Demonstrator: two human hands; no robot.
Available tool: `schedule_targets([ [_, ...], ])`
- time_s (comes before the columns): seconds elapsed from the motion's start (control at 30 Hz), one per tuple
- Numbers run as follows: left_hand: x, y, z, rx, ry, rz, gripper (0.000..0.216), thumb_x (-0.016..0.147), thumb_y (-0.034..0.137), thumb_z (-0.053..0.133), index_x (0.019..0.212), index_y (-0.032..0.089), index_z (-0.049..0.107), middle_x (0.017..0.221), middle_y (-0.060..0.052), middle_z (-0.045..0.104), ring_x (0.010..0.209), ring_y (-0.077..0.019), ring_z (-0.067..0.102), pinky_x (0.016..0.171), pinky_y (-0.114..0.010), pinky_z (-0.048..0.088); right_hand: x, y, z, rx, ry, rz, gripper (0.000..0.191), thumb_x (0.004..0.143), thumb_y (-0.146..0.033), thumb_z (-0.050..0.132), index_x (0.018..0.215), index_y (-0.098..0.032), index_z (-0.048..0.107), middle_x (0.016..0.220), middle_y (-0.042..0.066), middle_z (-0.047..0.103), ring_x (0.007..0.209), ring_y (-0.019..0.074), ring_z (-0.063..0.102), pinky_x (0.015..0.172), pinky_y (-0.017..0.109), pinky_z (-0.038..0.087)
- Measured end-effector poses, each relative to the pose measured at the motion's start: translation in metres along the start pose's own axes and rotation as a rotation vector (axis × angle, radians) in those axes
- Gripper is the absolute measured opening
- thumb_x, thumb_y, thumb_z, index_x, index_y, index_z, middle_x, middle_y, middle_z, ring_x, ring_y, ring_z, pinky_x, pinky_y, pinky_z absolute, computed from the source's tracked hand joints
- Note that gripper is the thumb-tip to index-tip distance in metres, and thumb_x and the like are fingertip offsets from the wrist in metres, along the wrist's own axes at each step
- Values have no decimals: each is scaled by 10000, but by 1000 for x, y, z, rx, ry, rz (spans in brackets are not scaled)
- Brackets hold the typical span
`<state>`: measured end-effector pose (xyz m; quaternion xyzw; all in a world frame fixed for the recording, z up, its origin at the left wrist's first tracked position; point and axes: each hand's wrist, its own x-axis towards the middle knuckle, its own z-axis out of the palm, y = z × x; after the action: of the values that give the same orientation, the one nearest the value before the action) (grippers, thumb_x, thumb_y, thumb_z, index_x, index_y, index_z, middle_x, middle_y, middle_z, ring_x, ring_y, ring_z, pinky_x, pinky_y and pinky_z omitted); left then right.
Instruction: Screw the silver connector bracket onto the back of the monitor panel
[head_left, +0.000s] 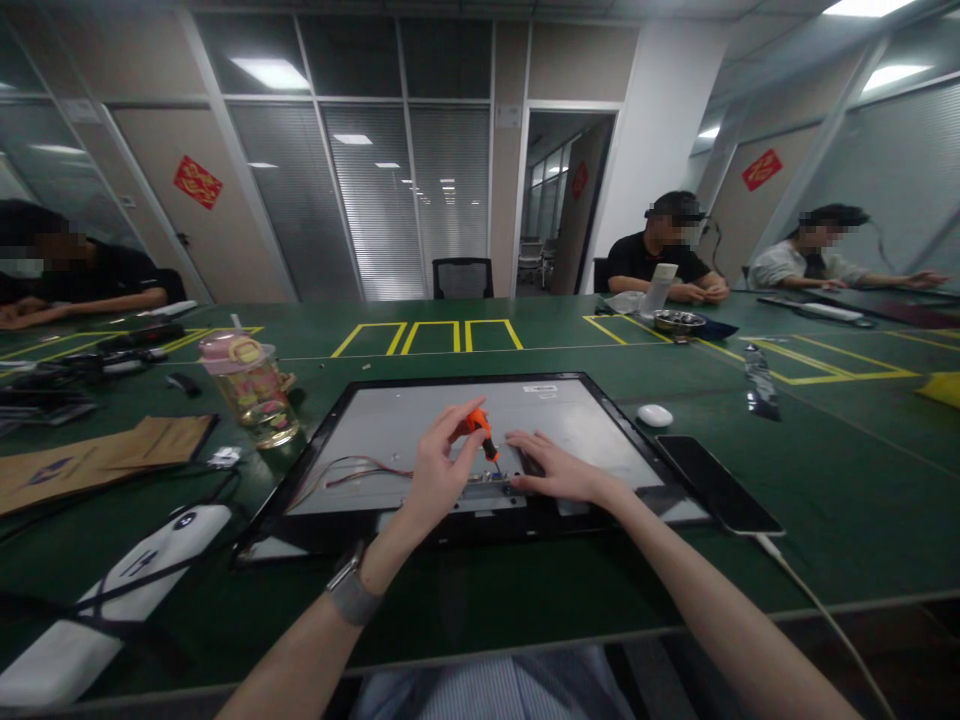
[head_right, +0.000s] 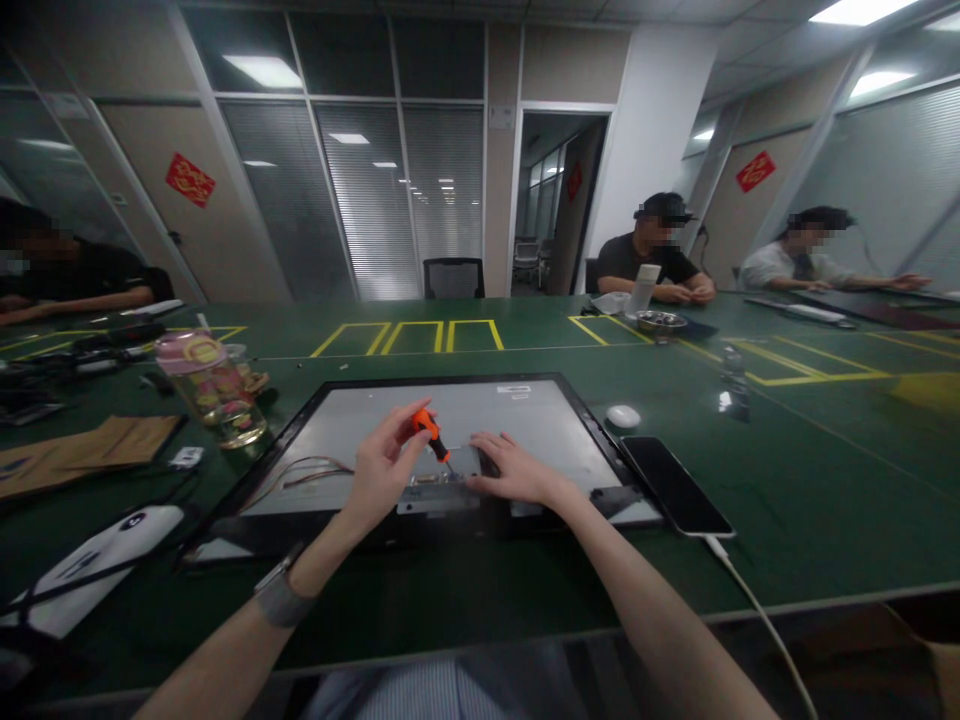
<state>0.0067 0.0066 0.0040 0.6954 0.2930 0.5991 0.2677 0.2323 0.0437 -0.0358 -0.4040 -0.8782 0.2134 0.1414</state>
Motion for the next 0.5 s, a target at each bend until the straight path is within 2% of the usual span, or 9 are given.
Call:
schedule_targets([
  [0.1,0,2,0,-77,-61,-47,362,954,254,523,1307,240,600,1155,-79,645,993,-170,650,867,-316,557,0,0,0,7,4,-2,718,902,-598,542,1476,-191,403,1557,152,410,1474,330,310,1225,570,120],
  [0.23,2,2,-1,43,34,-9,287,860,277,674,1142,232,709,991,-49,618,900,-154,621,791,-271,554,0,3,1,6,8,-1,736,900,-605,542,1482,-177,398,1572,161,382,1483,328,293,1229,551,124],
  [0.3,3,0,-2,78,76,1,259,851,276,687,1104,234,724,922,-30,597,840,-139,610,760,-261,551,0,3,2,1,11,3,740,897,-610,541,1479,-173,405,1569,165,385,1482,328,295,1228,549,131],
  [0.4,1,-1,-1,74,66,9,291,898,266,625,1179,230,690,959,-39,622,873,-142,621,811,-278,549,0,4,2,5,15,4,742,893,-614,545,1481,-182,406,1567,159,391,1478,332,302,1226,556,129],
  [0.5,-1,0,0,4,-18,-27,369,955,263,527,1315,227,599,1092,-77,656,976,-167,644,889,-321,545,0,4,3,5,15,4,752,894,-620,541,1487,-181,398,1570,158,386,1479,331,300,1228,552,123],
])
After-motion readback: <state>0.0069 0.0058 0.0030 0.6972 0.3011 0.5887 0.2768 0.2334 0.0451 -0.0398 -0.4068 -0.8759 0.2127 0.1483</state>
